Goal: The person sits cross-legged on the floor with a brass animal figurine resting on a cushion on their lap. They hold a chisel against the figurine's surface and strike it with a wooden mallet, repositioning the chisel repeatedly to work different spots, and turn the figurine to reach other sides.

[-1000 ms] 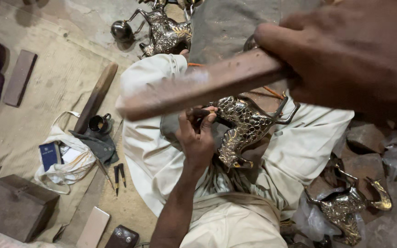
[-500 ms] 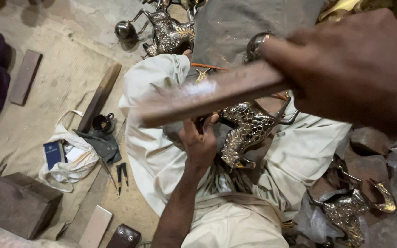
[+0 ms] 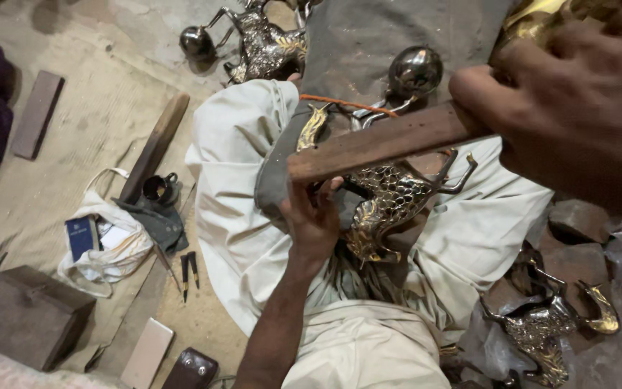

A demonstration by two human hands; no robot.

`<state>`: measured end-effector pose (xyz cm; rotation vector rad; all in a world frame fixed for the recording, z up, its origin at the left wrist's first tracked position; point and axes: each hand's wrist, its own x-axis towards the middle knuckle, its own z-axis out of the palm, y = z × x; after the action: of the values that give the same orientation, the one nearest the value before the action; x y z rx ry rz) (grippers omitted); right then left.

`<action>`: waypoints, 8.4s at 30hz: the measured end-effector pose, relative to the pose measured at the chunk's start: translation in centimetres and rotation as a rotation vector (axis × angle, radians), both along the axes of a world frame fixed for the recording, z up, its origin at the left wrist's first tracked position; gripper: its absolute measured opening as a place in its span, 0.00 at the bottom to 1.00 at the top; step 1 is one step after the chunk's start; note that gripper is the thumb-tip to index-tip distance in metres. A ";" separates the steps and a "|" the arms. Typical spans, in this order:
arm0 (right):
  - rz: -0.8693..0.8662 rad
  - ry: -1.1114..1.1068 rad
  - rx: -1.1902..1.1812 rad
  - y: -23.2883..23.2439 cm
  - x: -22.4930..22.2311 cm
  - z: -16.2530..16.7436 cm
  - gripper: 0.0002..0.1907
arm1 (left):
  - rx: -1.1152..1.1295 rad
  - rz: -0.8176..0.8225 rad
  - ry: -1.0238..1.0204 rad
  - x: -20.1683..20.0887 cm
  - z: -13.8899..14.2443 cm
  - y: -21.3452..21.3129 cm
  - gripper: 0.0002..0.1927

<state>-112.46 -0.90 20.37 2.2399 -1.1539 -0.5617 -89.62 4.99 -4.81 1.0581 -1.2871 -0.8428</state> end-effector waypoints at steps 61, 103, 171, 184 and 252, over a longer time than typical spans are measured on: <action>-0.432 -0.831 0.262 12.3 -5.3 -7.8 0.27 | -0.365 -0.893 -0.373 5.9 2.4 -10.0 0.34; -0.687 -1.041 0.395 10.9 -8.2 -9.8 0.16 | -0.368 -0.881 -0.354 4.1 2.6 -10.7 0.41; -0.431 -1.156 0.034 14.2 -11.3 -21.1 0.34 | -0.136 -1.194 -0.535 -1.0 7.0 -13.0 0.32; -0.474 -1.354 0.188 13.3 -14.1 -21.9 0.28 | -0.184 -1.003 -0.612 -0.5 7.6 -10.8 0.37; -0.458 -1.212 0.075 17.4 -13.4 -23.2 0.31 | -0.212 -1.308 -0.538 -5.0 7.0 -12.1 0.37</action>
<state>-125.87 16.54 -2.84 2.3463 -2.2391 0.7700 -94.58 -7.15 2.15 0.1257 -2.5244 -1.3429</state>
